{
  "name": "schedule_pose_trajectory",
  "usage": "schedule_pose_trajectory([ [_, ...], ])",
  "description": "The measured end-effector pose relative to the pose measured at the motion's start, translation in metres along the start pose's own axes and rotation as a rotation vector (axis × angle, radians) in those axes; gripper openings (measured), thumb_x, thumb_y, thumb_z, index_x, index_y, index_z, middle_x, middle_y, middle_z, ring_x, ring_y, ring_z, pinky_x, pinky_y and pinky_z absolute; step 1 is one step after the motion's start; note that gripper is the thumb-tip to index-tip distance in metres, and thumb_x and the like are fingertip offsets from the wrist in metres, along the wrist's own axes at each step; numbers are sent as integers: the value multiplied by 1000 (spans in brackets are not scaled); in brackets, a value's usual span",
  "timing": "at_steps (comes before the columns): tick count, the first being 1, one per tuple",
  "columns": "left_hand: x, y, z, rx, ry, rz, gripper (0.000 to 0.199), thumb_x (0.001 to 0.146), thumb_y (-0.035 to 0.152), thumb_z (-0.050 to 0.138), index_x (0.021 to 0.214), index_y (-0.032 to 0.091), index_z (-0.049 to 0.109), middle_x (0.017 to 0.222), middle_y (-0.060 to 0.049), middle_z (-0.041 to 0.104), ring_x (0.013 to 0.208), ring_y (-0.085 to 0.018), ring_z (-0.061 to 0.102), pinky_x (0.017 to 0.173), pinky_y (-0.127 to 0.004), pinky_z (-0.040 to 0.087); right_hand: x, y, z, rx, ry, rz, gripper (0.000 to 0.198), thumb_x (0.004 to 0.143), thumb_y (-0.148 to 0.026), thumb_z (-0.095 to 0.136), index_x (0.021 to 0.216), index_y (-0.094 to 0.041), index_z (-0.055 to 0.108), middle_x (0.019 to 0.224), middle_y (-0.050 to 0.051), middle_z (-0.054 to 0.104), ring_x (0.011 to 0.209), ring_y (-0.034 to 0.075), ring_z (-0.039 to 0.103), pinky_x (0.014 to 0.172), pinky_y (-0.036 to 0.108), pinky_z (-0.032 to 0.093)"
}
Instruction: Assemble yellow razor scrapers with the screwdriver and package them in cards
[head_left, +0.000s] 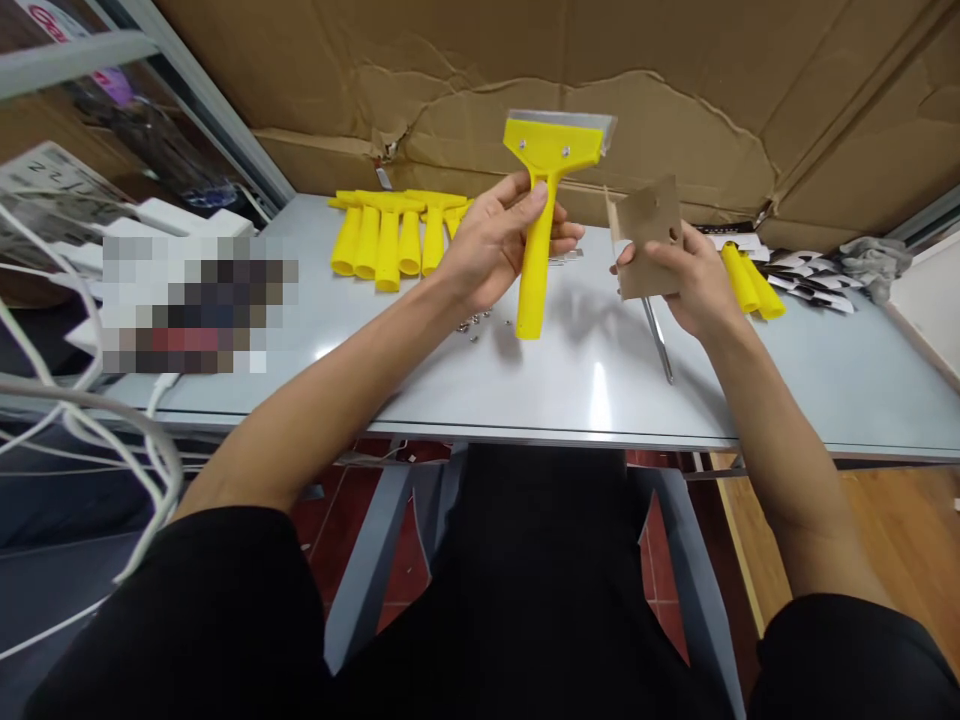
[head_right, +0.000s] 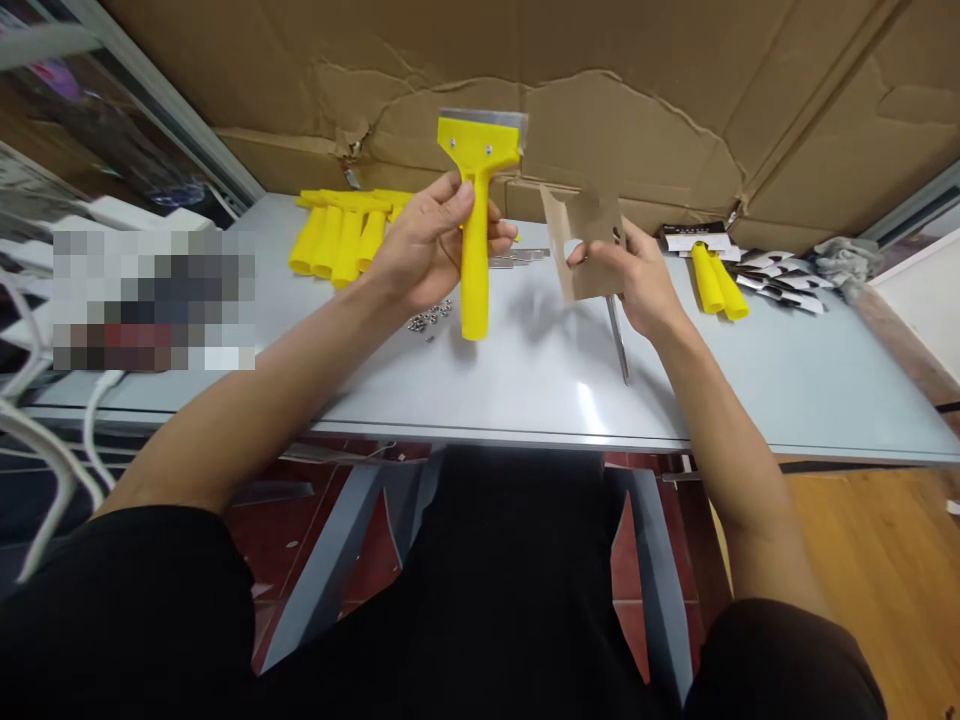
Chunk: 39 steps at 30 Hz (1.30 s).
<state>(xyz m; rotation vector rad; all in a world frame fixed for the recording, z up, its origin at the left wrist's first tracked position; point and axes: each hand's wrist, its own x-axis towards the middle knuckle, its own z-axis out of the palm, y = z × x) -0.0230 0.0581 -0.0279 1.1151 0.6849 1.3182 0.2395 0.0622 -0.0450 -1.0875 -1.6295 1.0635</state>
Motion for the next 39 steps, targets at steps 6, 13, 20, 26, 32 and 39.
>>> schedule_pose_trajectory([
  [6, 3, 6, -10, 54, 26, 51, 12, 109, 39, 73, 115, 28, 71, 101, -1, 80, 110, -18, 81, 96, -28, 68, 0, 11, 3, -336, 169, -132, 68, 71, -32, 85, 134, -21, 66, 124, 4, 70, 96, 7, 62, 86, 24, 61],
  [13, 5, 1, -4, 38, 108, 99, 19, 108, 44, 76, 103, 29, 64, 110, 0, 80, 124, -19, 76, 99, -30, 66, -3, 12, 15, -449, 177, -191, 67, 75, -29, 75, 141, -25, 69, 115, 1, 73, 93, 6, 62, 86, 22, 56],
  [20, 25, 12, -33, -165, 230, 130, 28, 114, 48, 71, 98, 28, 62, 97, 7, 77, 122, -10, 65, 107, -23, 56, -13, 3, 20, -213, 54, -160, 37, 83, -49, 78, 97, -16, 70, 94, 3, 71, 84, 7, 66, 80, 25, 60],
  [26, 30, -2, -38, -119, 199, 166, 28, 105, 42, 84, 99, 27, 61, 94, 7, 75, 113, -11, 70, 100, -26, 59, -17, -1, 31, 309, -70, 85, 87, 68, -85, 86, 117, -18, 59, 98, 4, 70, 80, 13, 73, 74, 33, 69],
  [32, 11, -8, -16, 110, 77, 145, 35, 86, 52, 95, 98, 34, 67, 90, 1, 75, 98, -23, 79, 77, -35, 65, -10, 7, 14, 332, 23, 43, 80, 75, -80, 80, 124, -21, 58, 119, 6, 72, 91, 8, 70, 74, 26, 65],
  [39, 0, -4, -5, 148, 15, 16, 27, 102, 50, 80, 105, 25, 71, 90, -1, 73, 78, -16, 77, 59, -25, 58, -1, 13, 2, 220, 159, 13, 87, 79, -98, 60, 123, -23, 55, 137, 6, 67, 115, 14, 72, 79, 28, 65],
])
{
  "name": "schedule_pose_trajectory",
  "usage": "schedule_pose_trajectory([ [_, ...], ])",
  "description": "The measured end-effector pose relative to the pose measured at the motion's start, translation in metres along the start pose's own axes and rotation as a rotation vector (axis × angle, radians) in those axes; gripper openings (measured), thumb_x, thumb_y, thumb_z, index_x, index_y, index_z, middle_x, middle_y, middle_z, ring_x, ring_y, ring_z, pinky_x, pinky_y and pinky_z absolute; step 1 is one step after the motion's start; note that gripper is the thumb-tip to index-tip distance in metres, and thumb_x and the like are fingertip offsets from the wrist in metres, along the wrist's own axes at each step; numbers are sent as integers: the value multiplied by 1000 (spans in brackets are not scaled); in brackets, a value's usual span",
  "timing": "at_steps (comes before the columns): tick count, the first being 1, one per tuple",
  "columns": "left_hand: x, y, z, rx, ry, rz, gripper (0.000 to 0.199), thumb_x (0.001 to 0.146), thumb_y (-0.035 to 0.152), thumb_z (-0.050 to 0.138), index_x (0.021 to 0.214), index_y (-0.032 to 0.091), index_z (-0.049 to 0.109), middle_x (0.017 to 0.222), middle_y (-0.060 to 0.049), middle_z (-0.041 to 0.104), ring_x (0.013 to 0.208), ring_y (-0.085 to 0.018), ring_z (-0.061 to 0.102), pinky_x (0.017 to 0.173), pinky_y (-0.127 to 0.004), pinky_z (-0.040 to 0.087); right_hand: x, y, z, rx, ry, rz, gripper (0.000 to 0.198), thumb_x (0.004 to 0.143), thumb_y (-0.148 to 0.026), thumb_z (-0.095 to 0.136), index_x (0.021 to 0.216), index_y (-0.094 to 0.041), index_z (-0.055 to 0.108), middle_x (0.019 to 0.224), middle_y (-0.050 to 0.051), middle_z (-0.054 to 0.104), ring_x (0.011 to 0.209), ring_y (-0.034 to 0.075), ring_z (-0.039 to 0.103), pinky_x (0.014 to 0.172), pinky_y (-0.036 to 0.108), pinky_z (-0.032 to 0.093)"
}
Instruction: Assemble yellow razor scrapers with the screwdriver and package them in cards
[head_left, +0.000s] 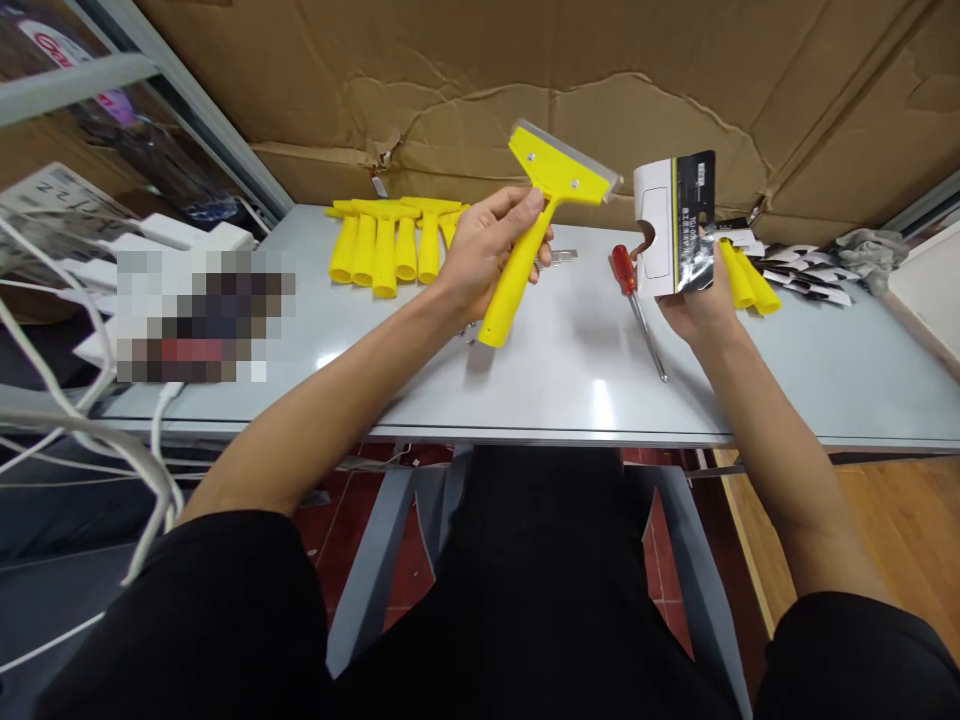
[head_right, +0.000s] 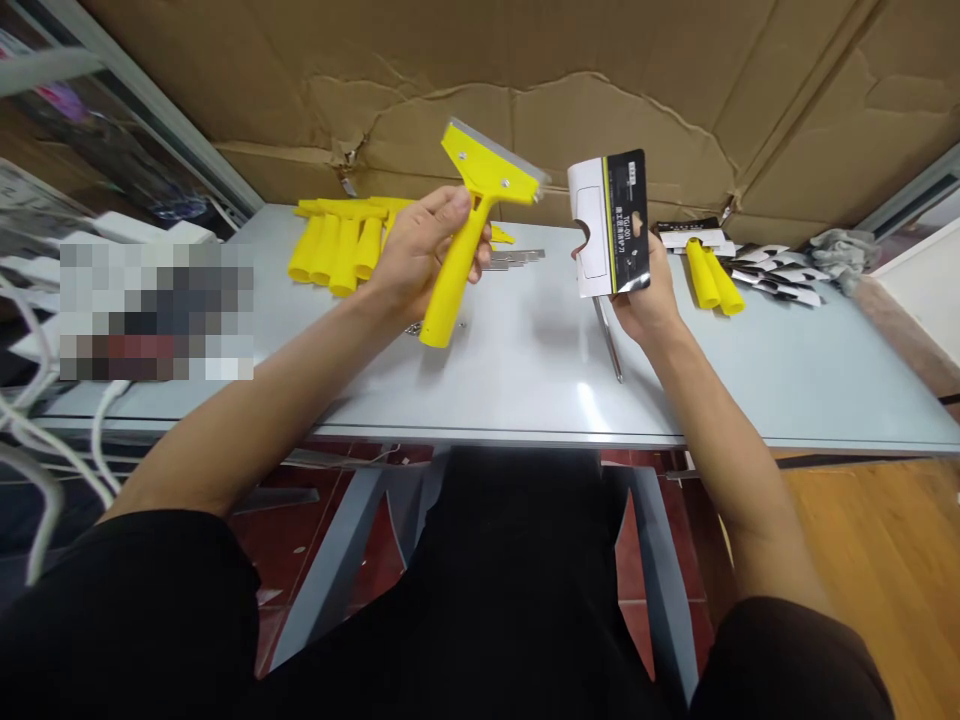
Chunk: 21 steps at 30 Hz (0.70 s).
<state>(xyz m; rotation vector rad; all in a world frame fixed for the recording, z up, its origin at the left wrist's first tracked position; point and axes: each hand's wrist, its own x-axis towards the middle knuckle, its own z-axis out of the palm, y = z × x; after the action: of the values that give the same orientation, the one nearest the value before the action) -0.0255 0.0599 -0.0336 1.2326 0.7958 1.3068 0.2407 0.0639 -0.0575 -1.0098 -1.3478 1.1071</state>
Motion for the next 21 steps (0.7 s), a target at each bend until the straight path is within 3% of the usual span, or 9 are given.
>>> schedule_pose_trajectory([
  [3, 6, -1, -5, -69, 51, 29, 34, 100, 60, 81, 104, 29, 68, 90, 0, 75, 89, -17, 78, 67, -26, 64, -5, 1, 11, 4, -40, 24, 95, 71, -101, 66, 122, -22, 55, 138, 5, 66, 114, 12, 71, 77, 25, 63],
  [6, 12, 0, -12, -54, 92, 50, 41, 97, 70, 80, 102, 32, 65, 93, -1, 77, 99, -19, 79, 77, -28, 68, -11, 2, 23, -66, -58, -35, 98, 69, -105, 65, 118, -21, 55, 124, 4, 68, 113, 10, 69, 82, 21, 62],
  [9, 12, 2, -17, 6, 113, 48, 40, 97, 67, 81, 101, 32, 64, 95, -2, 78, 102, -21, 79, 80, -31, 70, -13, 0, 27, -92, -48, -91, 99, 67, -104, 68, 114, -19, 55, 119, 3, 68, 114, 9, 68, 86, 20, 60],
  [16, 3, 2, -6, 22, -44, 4, 38, 91, 53, 92, 102, 27, 67, 85, 1, 74, 74, -16, 77, 59, -26, 63, 8, 9, -5, -92, 87, -75, 98, 73, -113, 46, 115, -24, 53, 116, 7, 68, 103, 11, 67, 73, 28, 59],
  [18, 6, -2, -6, -12, 6, 17, 41, 90, 57, 93, 100, 27, 66, 87, 1, 76, 80, -17, 79, 63, -27, 65, 14, 16, -11, -83, 82, -91, 97, 74, -111, 47, 117, -24, 54, 121, 8, 69, 105, 12, 69, 74, 28, 61],
  [21, 17, -11, -14, -77, 109, 55, 48, 84, 65, 96, 95, 30, 65, 92, 0, 79, 98, -21, 82, 74, -31, 70, 16, 25, -4, -20, 68, -139, 93, 71, -101, 68, 117, -21, 56, 125, 8, 70, 113, 12, 72, 88, 29, 67],
])
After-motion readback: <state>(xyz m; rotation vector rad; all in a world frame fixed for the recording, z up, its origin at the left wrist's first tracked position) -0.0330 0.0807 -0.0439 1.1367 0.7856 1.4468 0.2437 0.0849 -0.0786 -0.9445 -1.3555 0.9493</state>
